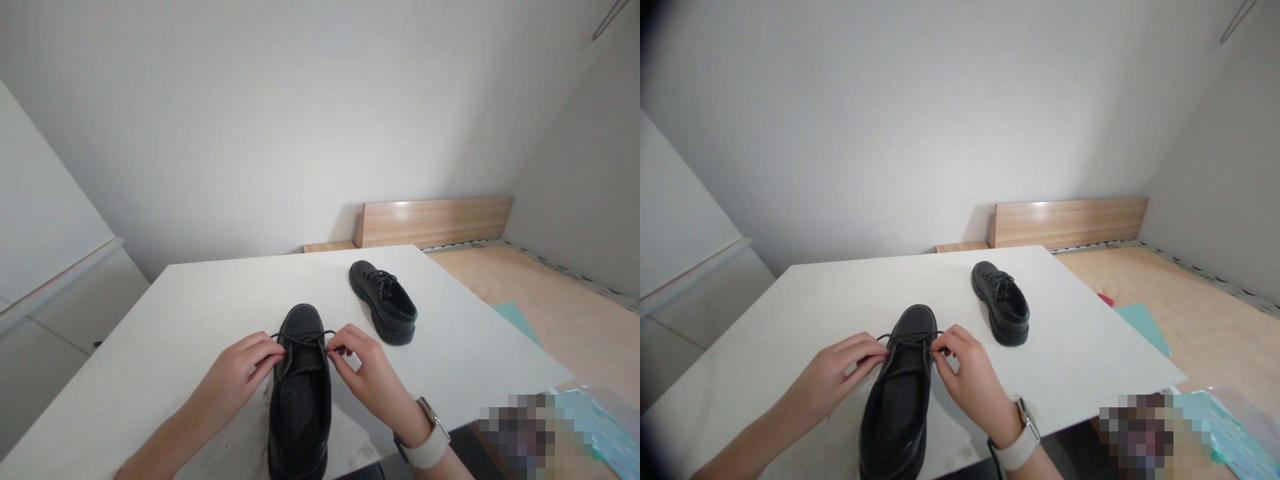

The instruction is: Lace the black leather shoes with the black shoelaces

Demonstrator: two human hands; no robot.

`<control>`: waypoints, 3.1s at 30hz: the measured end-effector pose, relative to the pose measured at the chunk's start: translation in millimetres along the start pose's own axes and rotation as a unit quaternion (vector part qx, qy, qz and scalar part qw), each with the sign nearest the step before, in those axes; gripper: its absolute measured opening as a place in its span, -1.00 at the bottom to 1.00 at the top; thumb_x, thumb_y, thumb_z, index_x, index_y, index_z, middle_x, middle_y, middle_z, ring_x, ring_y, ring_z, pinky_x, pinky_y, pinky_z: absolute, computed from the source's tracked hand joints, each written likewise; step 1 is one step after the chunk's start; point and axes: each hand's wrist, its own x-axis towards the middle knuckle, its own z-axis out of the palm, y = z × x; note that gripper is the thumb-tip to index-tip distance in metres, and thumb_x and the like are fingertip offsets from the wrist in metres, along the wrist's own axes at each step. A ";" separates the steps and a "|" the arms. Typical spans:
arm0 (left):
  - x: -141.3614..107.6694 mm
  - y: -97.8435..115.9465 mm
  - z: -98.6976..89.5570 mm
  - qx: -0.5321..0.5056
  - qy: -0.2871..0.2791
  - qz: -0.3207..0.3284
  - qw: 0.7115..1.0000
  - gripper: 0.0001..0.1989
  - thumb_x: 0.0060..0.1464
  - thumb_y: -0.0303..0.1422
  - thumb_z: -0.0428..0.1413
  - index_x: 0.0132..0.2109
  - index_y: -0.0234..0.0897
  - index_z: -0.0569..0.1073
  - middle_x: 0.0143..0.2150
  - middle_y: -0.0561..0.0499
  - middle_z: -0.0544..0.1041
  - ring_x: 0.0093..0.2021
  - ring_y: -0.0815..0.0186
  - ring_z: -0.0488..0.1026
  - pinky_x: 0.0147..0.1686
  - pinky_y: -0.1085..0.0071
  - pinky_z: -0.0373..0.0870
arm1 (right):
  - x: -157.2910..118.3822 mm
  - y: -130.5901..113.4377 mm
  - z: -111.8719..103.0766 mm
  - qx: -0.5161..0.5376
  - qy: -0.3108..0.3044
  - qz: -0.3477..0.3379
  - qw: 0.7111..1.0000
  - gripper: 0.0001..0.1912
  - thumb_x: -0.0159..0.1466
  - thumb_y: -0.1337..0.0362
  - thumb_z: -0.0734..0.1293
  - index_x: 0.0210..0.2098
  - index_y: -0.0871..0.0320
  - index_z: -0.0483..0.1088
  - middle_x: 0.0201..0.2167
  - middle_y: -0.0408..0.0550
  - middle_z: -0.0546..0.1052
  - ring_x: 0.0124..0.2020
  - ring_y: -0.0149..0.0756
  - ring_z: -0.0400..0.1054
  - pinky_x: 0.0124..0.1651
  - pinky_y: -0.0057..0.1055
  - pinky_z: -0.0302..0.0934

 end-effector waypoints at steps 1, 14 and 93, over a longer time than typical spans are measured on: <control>-0.3 0.3 0.9 0.015 0.016 0.010 1.000 -0.77 0.29 -0.40 0.02 -0.20 -0.21 0.59 -0.29 0.00 0.62 -0.28 0.30 0.55 -0.25 0.45 0.48 | 0.6 0.3 1.4 -0.016 0.012 -0.014 1.000 -0.85 0.31 0.48 0.28 -0.29 0.15 0.46 -0.28 -0.03 0.45 -0.21 -0.25 0.36 -0.12 -0.28 0.29; -12.0 19.5 9.4 0.077 0.043 -0.020 0.996 -0.70 0.36 -0.31 -0.08 -0.04 -0.22 0.54 -0.26 -0.04 0.65 -0.29 0.25 0.61 -0.26 0.40 0.53 | -3.3 -24.3 2.4 -0.027 -0.039 0.031 0.998 -0.83 0.40 0.36 0.25 -0.06 0.16 0.44 -0.23 -0.01 0.50 -0.21 -0.23 0.43 -0.11 -0.29 0.31; 16.5 18.9 -35.6 -0.296 0.032 -0.174 0.939 -0.76 0.17 -0.17 0.21 -0.09 -0.15 0.63 -0.26 -0.01 0.61 -0.21 0.30 0.52 -0.15 0.50 0.49 | 37.9 -38.5 15.5 0.494 0.130 0.042 0.859 -0.86 0.38 0.18 0.33 -0.21 0.11 0.35 -0.34 -0.16 0.47 -0.28 -0.37 0.43 -0.11 -0.34 0.28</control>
